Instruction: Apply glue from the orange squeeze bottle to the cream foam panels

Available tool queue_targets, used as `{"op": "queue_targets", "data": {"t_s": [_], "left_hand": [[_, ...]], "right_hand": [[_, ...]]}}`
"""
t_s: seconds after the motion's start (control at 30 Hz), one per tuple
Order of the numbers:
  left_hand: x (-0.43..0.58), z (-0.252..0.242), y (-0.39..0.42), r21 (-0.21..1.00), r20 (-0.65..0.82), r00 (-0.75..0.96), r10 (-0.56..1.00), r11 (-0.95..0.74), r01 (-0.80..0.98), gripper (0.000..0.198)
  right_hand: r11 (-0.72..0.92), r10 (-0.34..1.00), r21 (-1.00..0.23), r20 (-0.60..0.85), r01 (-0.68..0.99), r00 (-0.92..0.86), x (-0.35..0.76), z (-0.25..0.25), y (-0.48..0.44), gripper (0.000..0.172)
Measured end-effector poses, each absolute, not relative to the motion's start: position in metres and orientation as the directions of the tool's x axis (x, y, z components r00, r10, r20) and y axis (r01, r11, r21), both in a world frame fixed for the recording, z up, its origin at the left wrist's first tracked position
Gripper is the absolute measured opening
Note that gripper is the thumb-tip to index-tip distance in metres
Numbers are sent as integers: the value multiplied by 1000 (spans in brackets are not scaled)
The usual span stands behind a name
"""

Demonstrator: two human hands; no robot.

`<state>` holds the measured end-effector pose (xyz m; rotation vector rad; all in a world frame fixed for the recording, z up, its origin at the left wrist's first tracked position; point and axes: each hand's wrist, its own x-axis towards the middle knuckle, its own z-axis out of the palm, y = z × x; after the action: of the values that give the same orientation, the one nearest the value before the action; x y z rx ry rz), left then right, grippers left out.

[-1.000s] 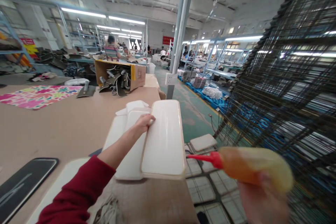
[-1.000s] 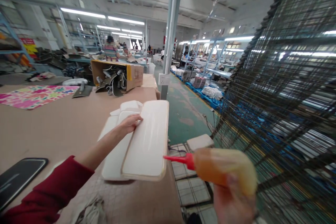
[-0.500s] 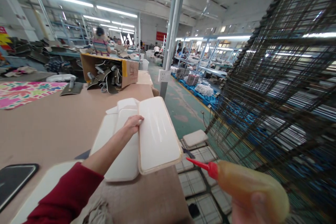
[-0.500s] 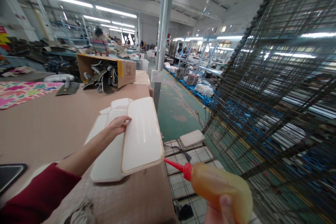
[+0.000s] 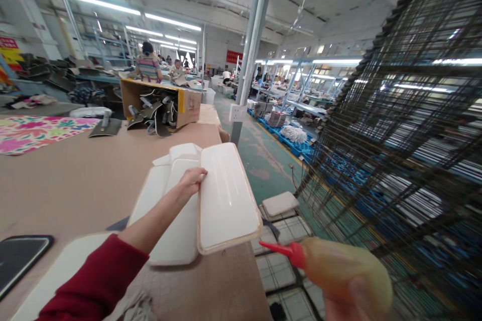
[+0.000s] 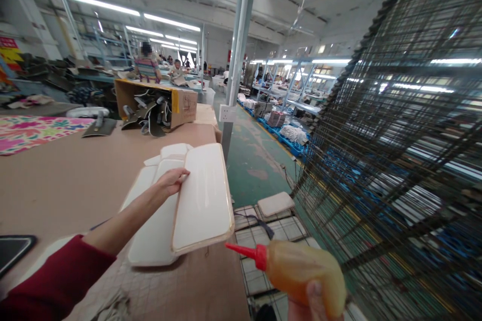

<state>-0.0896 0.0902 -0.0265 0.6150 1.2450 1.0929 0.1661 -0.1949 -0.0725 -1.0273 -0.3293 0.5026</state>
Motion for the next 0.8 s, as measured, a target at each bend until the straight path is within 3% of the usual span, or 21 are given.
{"op": "queue_targets", "data": {"t_s": [0.1, 0.2, 0.4, 0.53, 0.67, 0.8], "left_hand": [[-86, -21, 83, 894, -353, -17, 935, 332, -300, 14], [-74, -14, 70, 916, -278, 84, 957, 291, -277, 15], [-50, -5, 48, 949, -140, 344, 929, 225, -220, 28], [-44, -2, 41, 964, -89, 475, 875, 195, -178, 30], [-41, 0, 35, 959, -100, 504, 858, 218, -181, 32], [-37, -3, 35, 950, -129, 485, 865, 249, -191, 34]], "right_hand": [[413, 522, -824, -136, -389, 842, 160, -52, -181, 62], [459, 524, -829, -39, -321, 851, 158, -26, -155, 63], [540, 579, -819, 194, -193, 792, 170, 2, -109, 47], [567, 579, -814, 288, -123, 763, 184, 13, -93, 55], [565, 579, -819, 311, -96, 754, 189, 6, -93, 59], [461, 696, -868, 223, -186, 682, 179, -31, -121, 55]]}}
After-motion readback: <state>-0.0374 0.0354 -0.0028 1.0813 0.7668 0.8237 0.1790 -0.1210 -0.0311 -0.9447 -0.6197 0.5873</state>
